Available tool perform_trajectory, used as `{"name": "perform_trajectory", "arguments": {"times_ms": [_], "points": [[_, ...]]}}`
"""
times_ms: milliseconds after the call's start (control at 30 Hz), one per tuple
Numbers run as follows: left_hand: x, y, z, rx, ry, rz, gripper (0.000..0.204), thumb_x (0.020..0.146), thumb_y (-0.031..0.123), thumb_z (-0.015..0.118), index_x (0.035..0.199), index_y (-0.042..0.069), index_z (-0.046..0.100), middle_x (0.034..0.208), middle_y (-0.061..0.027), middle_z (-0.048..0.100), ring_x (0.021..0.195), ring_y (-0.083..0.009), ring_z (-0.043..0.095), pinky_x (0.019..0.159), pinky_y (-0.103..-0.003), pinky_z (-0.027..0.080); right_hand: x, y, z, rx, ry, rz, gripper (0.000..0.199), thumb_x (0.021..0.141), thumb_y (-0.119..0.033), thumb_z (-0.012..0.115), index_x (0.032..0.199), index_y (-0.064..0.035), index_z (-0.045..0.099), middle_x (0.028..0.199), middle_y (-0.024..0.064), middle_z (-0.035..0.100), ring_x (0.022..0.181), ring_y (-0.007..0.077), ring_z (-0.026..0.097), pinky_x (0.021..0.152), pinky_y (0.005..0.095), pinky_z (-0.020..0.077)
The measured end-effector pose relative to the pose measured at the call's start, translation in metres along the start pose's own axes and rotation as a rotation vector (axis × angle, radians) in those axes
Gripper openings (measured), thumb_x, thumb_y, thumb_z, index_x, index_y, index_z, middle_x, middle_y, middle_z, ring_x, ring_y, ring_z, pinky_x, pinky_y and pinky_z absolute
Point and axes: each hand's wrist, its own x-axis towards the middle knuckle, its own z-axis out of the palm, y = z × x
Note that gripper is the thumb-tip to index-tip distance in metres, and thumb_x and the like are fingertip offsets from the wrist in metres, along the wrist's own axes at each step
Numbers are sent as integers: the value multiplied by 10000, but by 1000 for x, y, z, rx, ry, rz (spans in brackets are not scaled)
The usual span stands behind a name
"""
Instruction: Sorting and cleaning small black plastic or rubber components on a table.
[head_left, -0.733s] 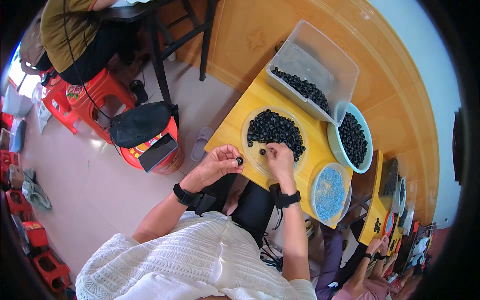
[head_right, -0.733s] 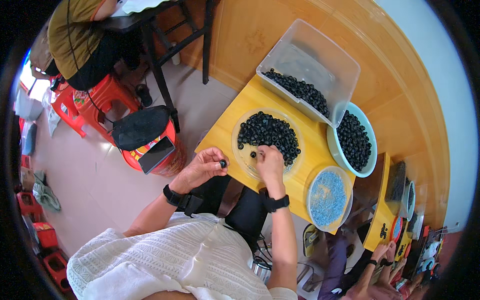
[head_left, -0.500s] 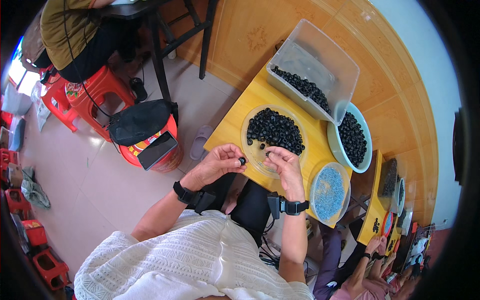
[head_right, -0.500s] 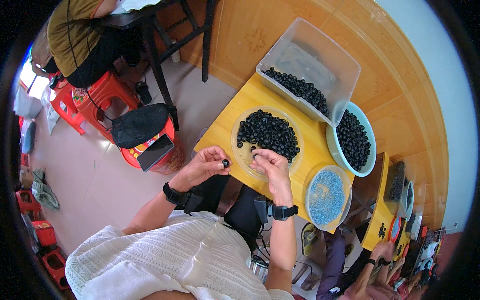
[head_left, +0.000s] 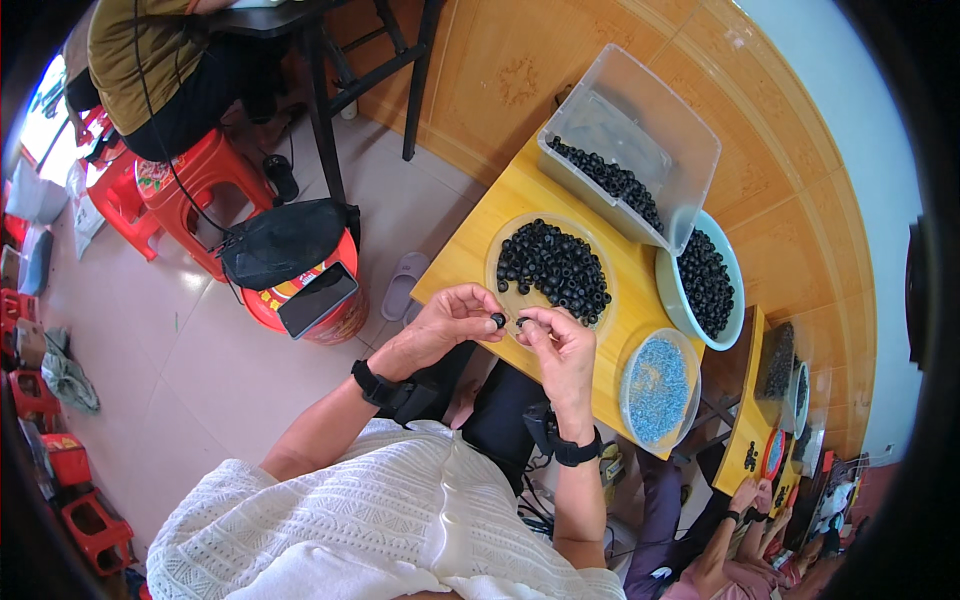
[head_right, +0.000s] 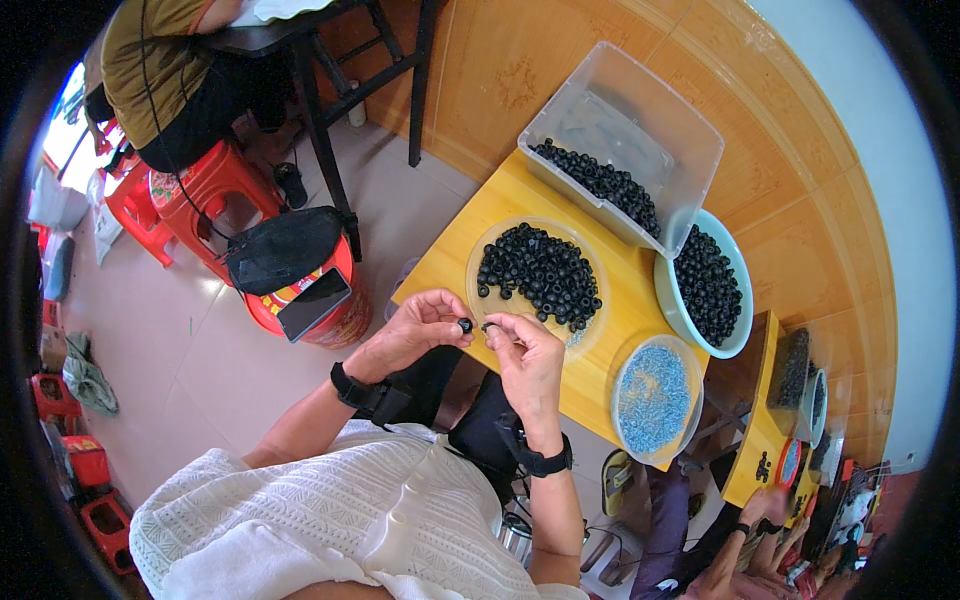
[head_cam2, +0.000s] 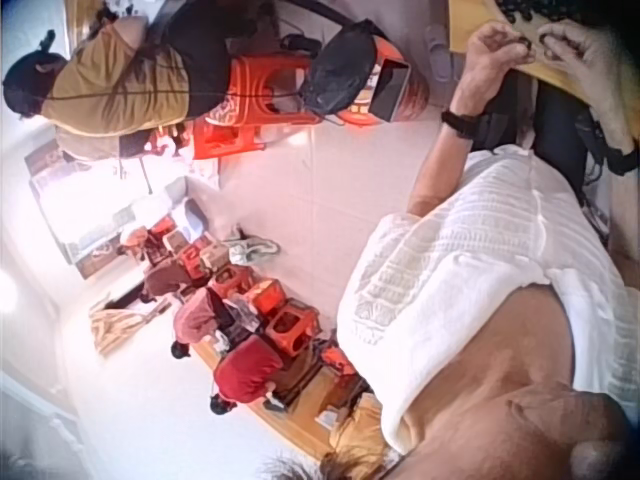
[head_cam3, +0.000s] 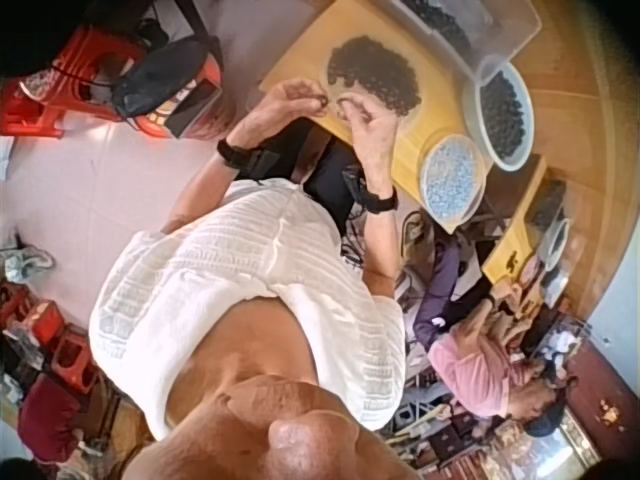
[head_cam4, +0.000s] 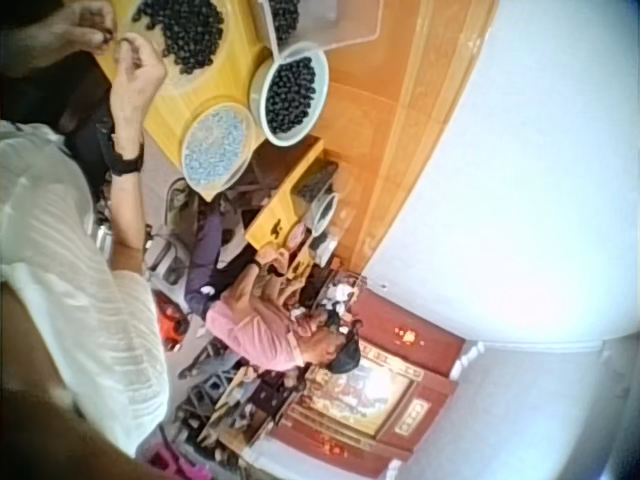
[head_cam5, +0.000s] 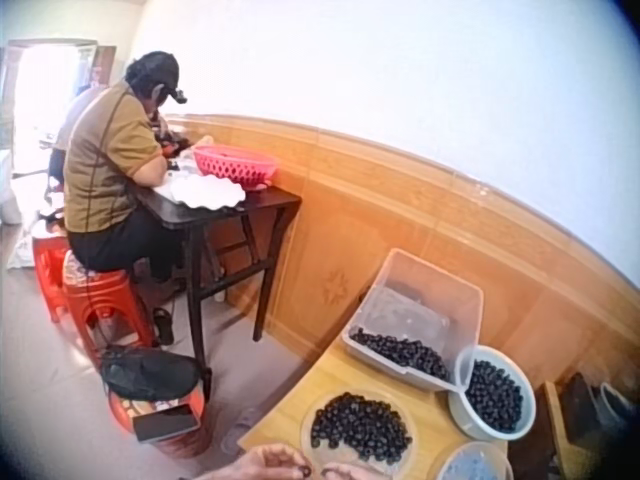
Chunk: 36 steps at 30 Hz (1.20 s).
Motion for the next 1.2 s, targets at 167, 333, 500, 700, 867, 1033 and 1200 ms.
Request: {"name": "perform_trajectory", "arguments": {"times_ms": [167, 333, 500, 700, 867, 1033, 1200], "points": [[2, -1, 2, 22, -22, 28, 171, 810, 10, 625, 960, 55, 556, 935, -31, 611, 848, -126, 619, 803, -270, 507, -3, -18, 11, -226, 47, -183, 125, 774, 49, 605, 894, 35, 636, 754, 80, 599, 652, 134, 590, 564, 243, 458], [4, -2, 2, 70, -33, 71, 166, 797, -10, 629, 940, 49, 568, 907, -16, 614, 834, -105, 609, 803, -258, 501, -3, -14, 17, -336, 56, -274, 120, 755, 49, 611, 872, 35, 633, 745, 133, 587, 625, 232, 594, 562, 287, 460], [1, 0, 7, 148, -1, 80, 161, 791, -20, 632, 928, 43, 577, 876, -12, 614, 830, -92, 605, 796, -242, 495, -7, -19, 24, -552, 89, -262, 105, 762, 30, 582, 858, 17, 621, 745, 161, 568, 669, 323, 592, 590, 366, 465], [4, -7, 13, 317, 73, 158, 161, 789, -31, 635, 925, 29, 573, 865, -10, 607, 813, -71, 591, 766, -214, 485, -4, -8, 26, -624, 145, -249, 88, 745, 32, 573, 830, 16, 593, 763, 169, 575, 697, 350, 582, 609, 393, 460], [4, -7, 13, 358, 76, 198, 151, 795, -22, 636, 919, 21, 561, 866, -9, 601, 813, -65, 584, 759, -203, 475, -1, -1, 22, -498, 148, -178, 80, 730, 31, 581, 808, 22, 590, 738, 180, 579, 667, 356, 578, 592, 384, 456], [7, -10, 14, 376, 106, 213, 161, 784, -33, 637, 910, 25, 556, 861, -2, 592, 804, -58, 575, 757, -200, 473, 3, -1, 20, -449, 124, -74, 44, 720, 38, 576, 763, 29, 572, 719, 195, 574, 635, 371, 566, 576, 397, 446], [8, -15, 14, 444, 173, 219, 162, 775, -44, 636, 900, 22, 556, 853, 3, 588, 791, -55, 572, 737, -195, 472, 5, 7, 26, -532, 165, -173, 39, 724, 39, 565, 730, 32, 527, 711, 199, 556, 655, 376, 558, 581, 418, 433]]}}
